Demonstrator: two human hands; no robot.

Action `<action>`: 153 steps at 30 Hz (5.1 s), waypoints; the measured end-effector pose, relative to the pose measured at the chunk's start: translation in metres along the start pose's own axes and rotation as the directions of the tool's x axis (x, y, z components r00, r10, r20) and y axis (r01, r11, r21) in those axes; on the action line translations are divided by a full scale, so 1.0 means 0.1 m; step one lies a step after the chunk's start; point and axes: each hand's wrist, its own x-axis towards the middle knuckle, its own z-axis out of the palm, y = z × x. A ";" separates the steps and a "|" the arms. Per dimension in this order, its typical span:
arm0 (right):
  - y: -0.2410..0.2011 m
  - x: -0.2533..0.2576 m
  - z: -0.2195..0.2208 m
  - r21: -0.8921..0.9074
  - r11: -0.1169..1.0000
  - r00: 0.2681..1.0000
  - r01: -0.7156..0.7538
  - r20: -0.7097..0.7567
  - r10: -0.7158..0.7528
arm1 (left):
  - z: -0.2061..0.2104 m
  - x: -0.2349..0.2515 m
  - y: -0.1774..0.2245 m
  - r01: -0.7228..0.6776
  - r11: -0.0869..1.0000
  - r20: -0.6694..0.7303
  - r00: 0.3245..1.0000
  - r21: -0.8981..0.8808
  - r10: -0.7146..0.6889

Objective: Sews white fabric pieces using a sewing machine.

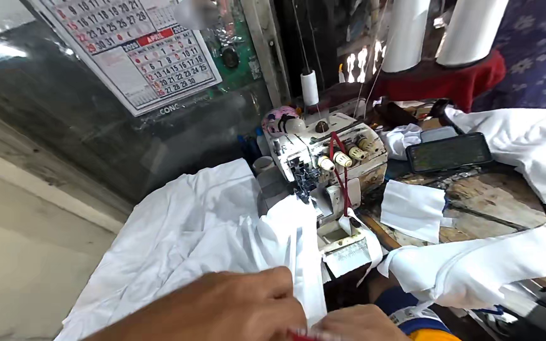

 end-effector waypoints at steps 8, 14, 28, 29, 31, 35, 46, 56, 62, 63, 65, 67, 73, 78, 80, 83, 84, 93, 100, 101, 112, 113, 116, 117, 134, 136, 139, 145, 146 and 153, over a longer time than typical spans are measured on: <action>1.00 0.08 0.03 -0.030 0.998 0.977 -0.058 -0.207 0.050 | -0.71 0.18 0.04 0.037 0.842 -0.112 0.993 0.538 0.028; 1.20 0.03 -0.40 -0.331 0.943 0.979 -0.038 0.175 0.101 | -0.59 0.15 0.01 0.269 0.945 0.233 0.922 0.188 -0.309; 1.04 0.70 -0.28 -0.065 0.994 0.990 -0.092 0.105 0.099 | -0.70 -0.06 -0.24 0.161 0.978 0.078 0.985 -0.134 -0.152; 1.04 0.76 -0.30 -0.054 0.996 0.989 -0.068 0.125 0.074 | -0.70 -0.10 -0.26 0.168 0.977 0.063 0.985 -0.128 -0.161; 1.04 0.79 -0.37 -0.012 0.996 0.984 -0.091 0.150 0.092 | -0.69 -0.21 -0.34 0.179 0.978 0.006 0.984 -0.110 -0.179; 1.14 0.69 -0.54 0.075 0.979 0.967 -0.189 0.186 0.172 | -0.56 -0.33 -0.61 0.174 0.975 -0.101 0.977 -0.136 -0.188; 1.11 -0.12 -0.55 -0.272 0.955 0.993 -0.115 -0.012 0.116 | -0.85 0.02 -0.52 0.292 0.929 -0.159 0.953 0.229 -0.260; 1.00 -0.13 -0.74 0.045 0.941 0.920 -0.336 0.228 0.318 | -0.98 0.18 -0.55 0.237 0.932 -0.033 0.971 0.275 -0.237; 1.35 -0.19 -0.56 0.330 0.806 0.869 -0.491 0.250 0.427 | -0.97 0.35 -1.00 0.319 0.848 -0.038 0.941 0.424 -0.335; 1.40 -0.06 -0.56 0.360 0.794 0.870 -0.490 0.260 0.420 | -1.07 0.36 -1.11 0.320 0.808 -0.079 0.942 0.495 -0.325; 1.50 0.20 -0.59 0.431 0.749 0.863 -0.503 0.301 0.406 | -1.33 0.37 -1.13 0.321 0.780 -0.097 0.942 0.538 -0.320; 1.60 0.35 -0.64 0.496 0.701 0.855 -0.513 0.366 0.367 | -1.49 0.35 -0.83 0.440 0.800 -0.111 0.894 0.409 -0.435; 1.69 0.31 -0.71 0.487 0.670 0.810 -0.561 0.488 0.324 | -1.21 0.40 -0.73 0.397 0.822 0.014 0.898 0.408 -0.440; 1.67 0.34 -0.65 0.493 0.658 0.810 -0.568 0.476 0.343 | -1.37 0.42 -0.81 0.494 0.774 0.021 0.838 0.395 -0.545; 1.68 0.35 -0.65 0.506 0.650 0.813 -0.567 0.472 0.342 | -1.36 0.36 -0.74 0.450 0.819 -0.069 0.887 0.356 -0.457; 1.68 0.33 -0.64 0.514 0.638 0.809 -0.574 0.476 0.345 | -1.34 0.46 -0.72 0.438 0.807 0.012 0.876 0.395 -0.482; 1.67 0.33 -0.64 0.516 0.624 0.801 -0.587 0.481 0.356 | -1.31 0.47 -0.79 0.433 0.799 0.033 0.872 0.417 -0.489; 1.67 0.31 -0.67 0.518 0.609 0.792 -0.600 0.488 0.366 | -1.10 0.48 -0.98 0.364 0.912 -0.016 0.930 0.191 -0.368; 1.67 0.32 -0.66 0.518 0.610 0.795 -0.599 0.476 0.376 | -0.84 0.66 -1.09 0.357 0.929 -0.011 0.934 0.100 -0.358; 1.67 0.32 -0.67 0.525 0.606 0.797 -0.597 0.474 0.375 | -0.83 0.67 -1.07 0.337 0.941 -0.001 0.941 0.041 -0.337; 1.54 0.36 -0.60 0.466 0.621 0.776 -0.630 0.399 0.488 | -0.50 0.48 -1.52 0.400 0.916 -0.073 0.914 -0.013 -0.400; 1.50 0.37 -0.53 0.397 0.686 0.791 -0.610 0.353 0.500 | -0.32 0.34 -1.67 0.414 0.909 -0.152 0.897 -0.043 -0.415; 1.40 0.49 -0.30 0.066 0.816 0.765 -0.575 0.397 0.507 | 0.13 0.09 -1.94 0.378 0.917 -0.412 0.821 -0.125 -0.395; 1.38 0.57 -0.23 -0.029 0.818 0.726 -0.574 0.443 0.526 | 0.16 0.06 -1.92 0.337 0.928 -0.454 0.810 -0.158 -0.371; 1.23 -0.11 -0.53 0.383 0.680 0.721 -0.625 -0.052 0.691 | 0.76 0.43 -1.09 0.115 0.816 -0.375 0.845 -0.567 -0.380; 1.23 -0.05 -0.42 0.426 0.646 0.663 -0.633 -0.133 0.737 | 0.85 0.45 -1.04 0.108 0.808 -0.383 0.839 -0.579 -0.386; 1.09 0.06 -0.40 0.332 0.607 0.597 -0.723 -0.143 0.789 | 0.91 0.46 -0.98 0.097 0.824 -0.414 0.828 -0.558 -0.378; 1.05 -0.08 -0.44 0.197 0.728 0.714 -0.657 -0.145 0.685 | 0.83 0.42 -0.72 0.144 0.941 -0.450 0.849 -0.308 -0.277; 1.02 -0.07 -0.42 0.157 0.752 0.733 -0.641 -0.168 0.660 | 0.81 0.43 -0.63 0.113 0.950 -0.461 0.854 -0.290 -0.242; 1.10 -0.14 -0.39 0.223 0.724 0.715 -0.653 -0.132 0.686 | 1.01 0.50 -0.67 0.186 0.826 -0.306 0.867 -0.532 -0.393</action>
